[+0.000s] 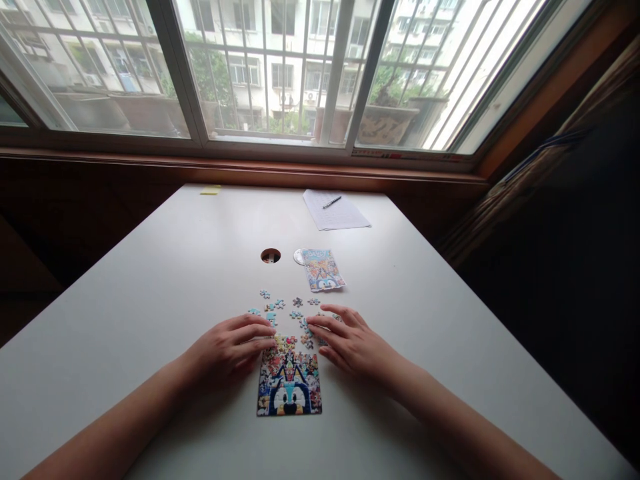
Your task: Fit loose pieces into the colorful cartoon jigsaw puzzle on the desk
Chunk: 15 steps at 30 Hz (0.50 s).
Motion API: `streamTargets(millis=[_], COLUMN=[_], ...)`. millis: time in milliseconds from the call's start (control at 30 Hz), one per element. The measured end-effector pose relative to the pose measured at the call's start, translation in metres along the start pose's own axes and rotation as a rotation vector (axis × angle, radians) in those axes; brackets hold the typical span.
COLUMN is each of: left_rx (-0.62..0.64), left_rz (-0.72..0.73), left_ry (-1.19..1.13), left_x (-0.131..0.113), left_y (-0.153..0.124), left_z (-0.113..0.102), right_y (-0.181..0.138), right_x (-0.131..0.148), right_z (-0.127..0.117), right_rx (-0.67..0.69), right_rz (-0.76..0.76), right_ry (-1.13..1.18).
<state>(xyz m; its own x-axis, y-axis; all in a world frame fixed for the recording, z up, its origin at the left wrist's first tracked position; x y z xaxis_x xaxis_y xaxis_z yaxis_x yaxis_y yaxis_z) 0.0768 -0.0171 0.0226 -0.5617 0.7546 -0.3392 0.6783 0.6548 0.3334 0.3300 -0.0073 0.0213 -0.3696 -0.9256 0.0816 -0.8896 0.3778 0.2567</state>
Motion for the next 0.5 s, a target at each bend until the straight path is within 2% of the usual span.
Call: streamTargets(millis=[267,500], left_rx=[0.010,0.018], left_rz=[-0.063,-0.052], left_ry=[0.026,0.008], left_x=[0.003,0.003], left_y=[0.000,-0.002], left_z=[-0.001,0.001], right_y=[0.020,0.045], right_x=[0.010,0.022], right_z=[-0.010,-0.005], right_rx=[0.032,0.038], right_rz=[0.056,0.054], right_ry=[0.036,0.078])
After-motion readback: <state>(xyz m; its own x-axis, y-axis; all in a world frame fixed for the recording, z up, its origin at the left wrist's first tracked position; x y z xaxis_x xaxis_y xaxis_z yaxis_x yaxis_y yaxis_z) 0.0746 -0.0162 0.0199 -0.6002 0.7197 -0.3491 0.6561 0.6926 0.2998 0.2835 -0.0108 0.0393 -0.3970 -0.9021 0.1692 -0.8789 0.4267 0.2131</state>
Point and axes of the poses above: each hand's wrist, its own y-axis towards the middle knuckle, its own z-axis out of the palm, x = y × z, the point moved 5 cm from there along y, towards the middle knuckle, and after that the axes turned 15 degrees about -z, right-handed, at the moved point
